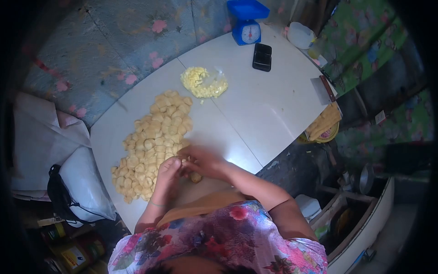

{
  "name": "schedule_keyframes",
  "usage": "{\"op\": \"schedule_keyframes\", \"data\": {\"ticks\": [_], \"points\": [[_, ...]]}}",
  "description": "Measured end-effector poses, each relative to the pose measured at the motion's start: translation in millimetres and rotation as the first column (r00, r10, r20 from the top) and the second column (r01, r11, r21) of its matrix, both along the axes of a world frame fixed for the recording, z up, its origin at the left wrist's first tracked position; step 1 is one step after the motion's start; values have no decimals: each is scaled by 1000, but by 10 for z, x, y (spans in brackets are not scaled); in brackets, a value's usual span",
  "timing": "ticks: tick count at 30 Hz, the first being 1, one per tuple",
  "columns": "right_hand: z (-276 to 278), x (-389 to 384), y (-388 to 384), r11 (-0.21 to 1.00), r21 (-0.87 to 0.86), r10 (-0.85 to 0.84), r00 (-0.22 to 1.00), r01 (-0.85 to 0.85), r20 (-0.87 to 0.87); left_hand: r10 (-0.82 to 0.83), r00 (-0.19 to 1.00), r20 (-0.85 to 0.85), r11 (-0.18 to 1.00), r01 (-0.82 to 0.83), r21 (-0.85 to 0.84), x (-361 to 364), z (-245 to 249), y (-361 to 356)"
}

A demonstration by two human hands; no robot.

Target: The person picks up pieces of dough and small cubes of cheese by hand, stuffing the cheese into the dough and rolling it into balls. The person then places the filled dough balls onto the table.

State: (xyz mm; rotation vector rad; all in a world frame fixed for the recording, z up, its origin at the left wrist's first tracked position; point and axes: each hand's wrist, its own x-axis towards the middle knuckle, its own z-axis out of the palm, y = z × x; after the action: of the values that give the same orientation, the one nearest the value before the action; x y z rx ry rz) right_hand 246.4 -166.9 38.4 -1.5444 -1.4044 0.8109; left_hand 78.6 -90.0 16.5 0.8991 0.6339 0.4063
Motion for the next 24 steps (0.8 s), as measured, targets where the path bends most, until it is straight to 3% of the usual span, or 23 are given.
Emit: {"op": "schedule_keyframes", "data": {"ticks": [3,9,12,14,16,18,21,24], "points": [[166,6,-31,980,195,4,983,-40,181,-3,1000,-14,1000,2,-28,51,4,-2],[23,-8,9,977,209,-16,965,-41,261,-7,999,-35,999,5,-46,67,-60,40],[-92,-22,69,991,-12,-134,971,135,-198,32,995,-96,999,-30,20,72,-64,66],[7,89,185,986,-69,-156,984,151,-86,81,984,-159,993,-66,99,59,6,85],[-13,212,328,990,-3,-139,982,141,128,142,966,-215,968,-91,234,18,-16,147],[-304,268,458,984,166,-126,894,58,430,195,957,-214,945,-126,301,-12,-33,216],[-422,142,543,986,-59,-107,856,158,507,227,958,-174,927,-158,339,-32,-49,296],[-432,101,604,986,-162,33,896,44,443,210,961,-181,884,-108,455,-62,-137,358]]}}
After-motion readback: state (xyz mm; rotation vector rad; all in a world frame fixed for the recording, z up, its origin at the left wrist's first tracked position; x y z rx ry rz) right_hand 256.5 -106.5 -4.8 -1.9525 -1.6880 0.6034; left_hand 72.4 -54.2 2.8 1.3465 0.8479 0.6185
